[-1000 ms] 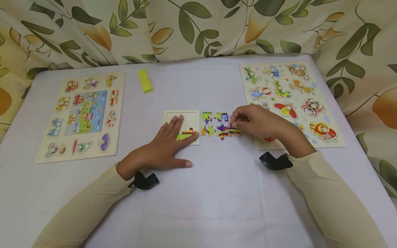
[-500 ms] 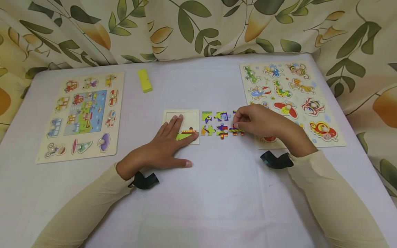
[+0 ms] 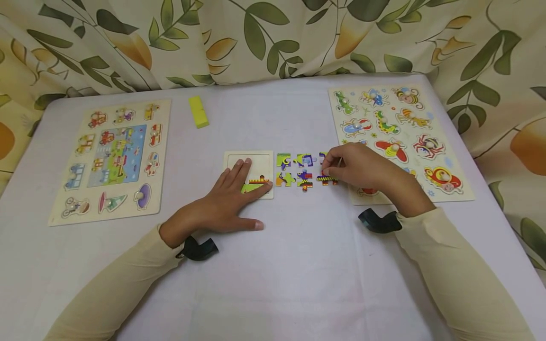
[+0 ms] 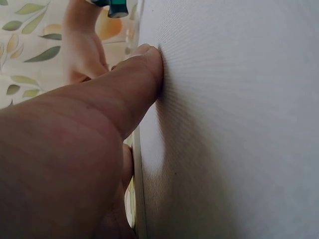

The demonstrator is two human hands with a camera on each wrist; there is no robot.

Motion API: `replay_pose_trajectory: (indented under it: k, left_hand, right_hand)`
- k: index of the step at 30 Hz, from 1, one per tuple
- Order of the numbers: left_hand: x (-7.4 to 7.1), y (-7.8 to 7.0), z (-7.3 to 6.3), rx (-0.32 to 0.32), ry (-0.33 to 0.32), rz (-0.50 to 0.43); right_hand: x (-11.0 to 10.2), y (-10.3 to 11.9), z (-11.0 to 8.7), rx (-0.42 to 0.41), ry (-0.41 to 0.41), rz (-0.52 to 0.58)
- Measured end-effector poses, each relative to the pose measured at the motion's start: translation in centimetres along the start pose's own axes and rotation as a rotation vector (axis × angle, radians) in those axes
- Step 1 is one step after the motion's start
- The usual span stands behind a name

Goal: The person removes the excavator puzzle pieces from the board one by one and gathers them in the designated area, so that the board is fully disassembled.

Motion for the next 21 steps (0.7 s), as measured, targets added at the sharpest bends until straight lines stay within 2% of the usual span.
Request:
replay_pose_trajectory:
  k: [10,21]
  left_hand:
    - [-0.02,-0.04,-0.04,0.001,-0.003,-0.002]
    - [0.01,0.03,-0.01,0.003,0.002,-0.007]
  right_hand:
    - [-0.55,0.11,-0.11,-0.017,-0.040,-0.015]
    - [-0.25,-0.27,0.01,0.003,-0.011,0.008]
Point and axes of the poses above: each hand's wrist, its own z-axis towards the middle knuckle, its own x-axis out of the palm, y = z × x, the point moved 9 cm from there along z, towards the middle knuckle, and after that the axes turned 2 degrees about -y, right-handed, at the moved point
